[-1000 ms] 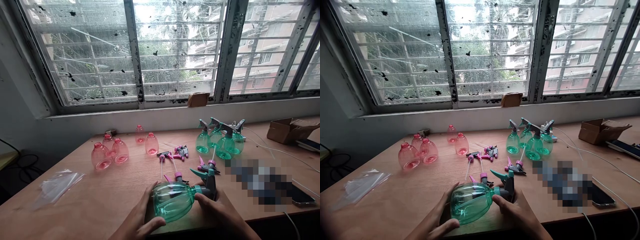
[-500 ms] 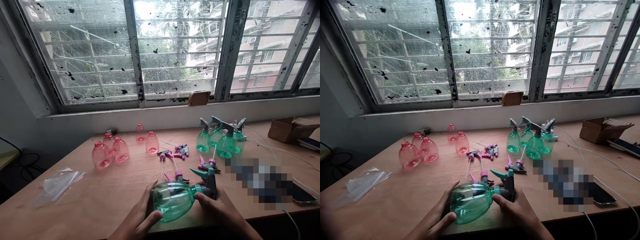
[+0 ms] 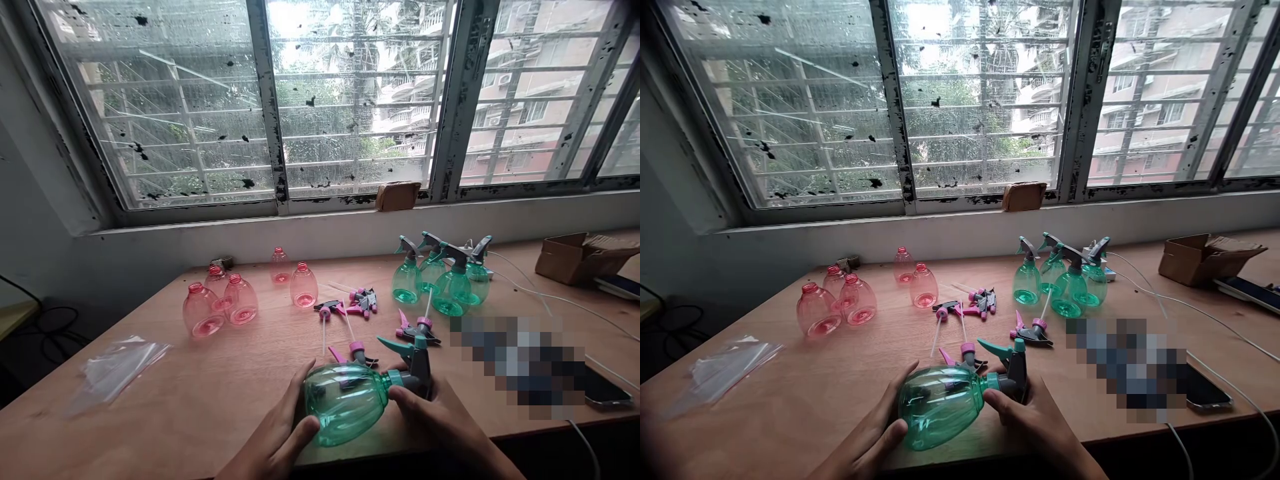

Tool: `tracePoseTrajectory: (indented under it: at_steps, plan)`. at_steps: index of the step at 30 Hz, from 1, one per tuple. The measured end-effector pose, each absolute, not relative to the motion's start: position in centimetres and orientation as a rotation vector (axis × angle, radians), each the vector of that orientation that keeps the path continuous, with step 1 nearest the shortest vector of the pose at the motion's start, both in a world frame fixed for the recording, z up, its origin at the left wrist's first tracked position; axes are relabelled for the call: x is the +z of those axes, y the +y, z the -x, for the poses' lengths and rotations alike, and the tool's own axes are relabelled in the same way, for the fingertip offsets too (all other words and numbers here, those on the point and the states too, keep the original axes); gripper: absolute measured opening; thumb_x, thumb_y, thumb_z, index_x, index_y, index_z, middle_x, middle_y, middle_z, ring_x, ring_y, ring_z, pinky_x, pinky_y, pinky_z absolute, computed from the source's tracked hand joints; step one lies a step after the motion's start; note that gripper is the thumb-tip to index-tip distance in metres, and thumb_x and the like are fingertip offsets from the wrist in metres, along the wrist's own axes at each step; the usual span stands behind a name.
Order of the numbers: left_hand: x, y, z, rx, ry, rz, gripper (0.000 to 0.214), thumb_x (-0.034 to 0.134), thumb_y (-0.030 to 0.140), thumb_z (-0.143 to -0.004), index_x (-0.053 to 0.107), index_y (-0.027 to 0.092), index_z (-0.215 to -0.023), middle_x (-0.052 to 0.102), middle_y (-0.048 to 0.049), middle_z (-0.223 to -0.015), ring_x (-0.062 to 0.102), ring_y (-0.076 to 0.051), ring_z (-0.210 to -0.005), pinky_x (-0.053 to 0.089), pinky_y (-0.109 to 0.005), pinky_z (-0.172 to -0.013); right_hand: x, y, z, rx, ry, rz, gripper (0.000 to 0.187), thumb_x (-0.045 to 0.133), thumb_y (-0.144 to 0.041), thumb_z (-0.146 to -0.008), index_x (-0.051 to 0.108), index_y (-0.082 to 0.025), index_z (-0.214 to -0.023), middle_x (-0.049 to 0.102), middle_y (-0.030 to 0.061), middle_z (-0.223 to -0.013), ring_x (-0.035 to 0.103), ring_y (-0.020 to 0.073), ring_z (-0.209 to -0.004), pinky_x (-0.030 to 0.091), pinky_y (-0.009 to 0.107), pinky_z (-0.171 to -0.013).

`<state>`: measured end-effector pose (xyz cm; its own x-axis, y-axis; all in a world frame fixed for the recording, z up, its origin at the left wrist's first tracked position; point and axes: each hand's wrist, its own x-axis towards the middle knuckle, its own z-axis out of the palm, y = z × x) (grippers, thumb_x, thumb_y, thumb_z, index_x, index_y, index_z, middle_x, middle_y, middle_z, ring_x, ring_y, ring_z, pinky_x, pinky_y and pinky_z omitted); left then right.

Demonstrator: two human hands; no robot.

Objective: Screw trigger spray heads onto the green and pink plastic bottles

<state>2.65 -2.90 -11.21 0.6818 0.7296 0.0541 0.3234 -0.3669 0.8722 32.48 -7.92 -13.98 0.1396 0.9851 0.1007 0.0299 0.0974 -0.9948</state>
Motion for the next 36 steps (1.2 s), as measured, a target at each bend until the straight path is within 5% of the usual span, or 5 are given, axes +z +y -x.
tracePoseTrajectory:
  at_steps: [8,15,23,30,36]
  plan:
    - [-11.5,-3.1,-2.9,0.457,0.934,-2.051,0.119,0.089,0.028,-0.077,0.013,0.033,-0.168,0.028,-0.0059,-0.175,0.025,-0.037,-0.16,0.023,-0.05,-0.132,-13.9,-8.0,-32.4,1.014,-1.136,1.238,0.048,0.084,-0.056,-0.076,0.076,-0.014,-0.097,0.06,-0.0023,-0.057,0.056,0.0188,-0.053,0.044,0.029,-0.052]
    - [-10.8,-3.4,-2.6,0.56,0.869,-1.964,0.076,0.048,0.063,-0.104,0.021,0.03,-0.168,0.027,-0.0031,-0.176,0.022,-0.036,-0.162,0.02,-0.049,-0.132,-14.2,-7.9,-32.5,1.002,-1.15,1.241,0.045,0.084,-0.054,-0.077,0.077,-0.015,-0.098,0.061,-0.0026,-0.057,0.057,0.0193,-0.054,0.045,0.029,-0.052]
    - [-11.5,-3.1,-3.1,0.474,0.958,-2.008,0.114,0.085,0.024,-0.08,0.012,0.033,-0.169,0.027,-0.0041,-0.176,0.026,-0.035,-0.16,0.021,-0.048,-0.132,-14.1,-7.9,-32.5,0.973,-1.154,1.244,0.042,0.083,-0.053,-0.078,0.077,-0.016,-0.096,0.064,-0.0015,-0.058,0.061,0.0213,-0.054,0.05,0.031,-0.053]
    - [-11.0,-3.3,-2.8,0.568,0.819,-2.002,0.087,0.059,0.067,-0.098,0.02,0.031,-0.168,0.026,-0.0024,-0.176,0.021,-0.035,-0.162,0.017,-0.048,-0.134,-14.1,-7.9,-32.5,0.959,-1.164,1.242,0.045,0.083,-0.058,-0.078,0.078,-0.017,-0.096,0.063,-0.0013,-0.056,0.06,0.0214,-0.054,0.049,0.032,-0.052]
    - [-10.2,-3.7,-3.1,0.521,0.913,-1.947,0.088,0.071,0.045,-0.096,0.022,0.033,-0.167,0.028,-0.0004,-0.175,0.021,-0.034,-0.162,0.018,-0.049,-0.133,-14.1,-7.9,-32.5,0.978,-1.145,1.215,0.047,0.083,-0.058,-0.078,0.077,-0.017,-0.099,0.062,-0.0019,-0.056,0.059,0.0213,-0.053,0.048,0.031,-0.051]
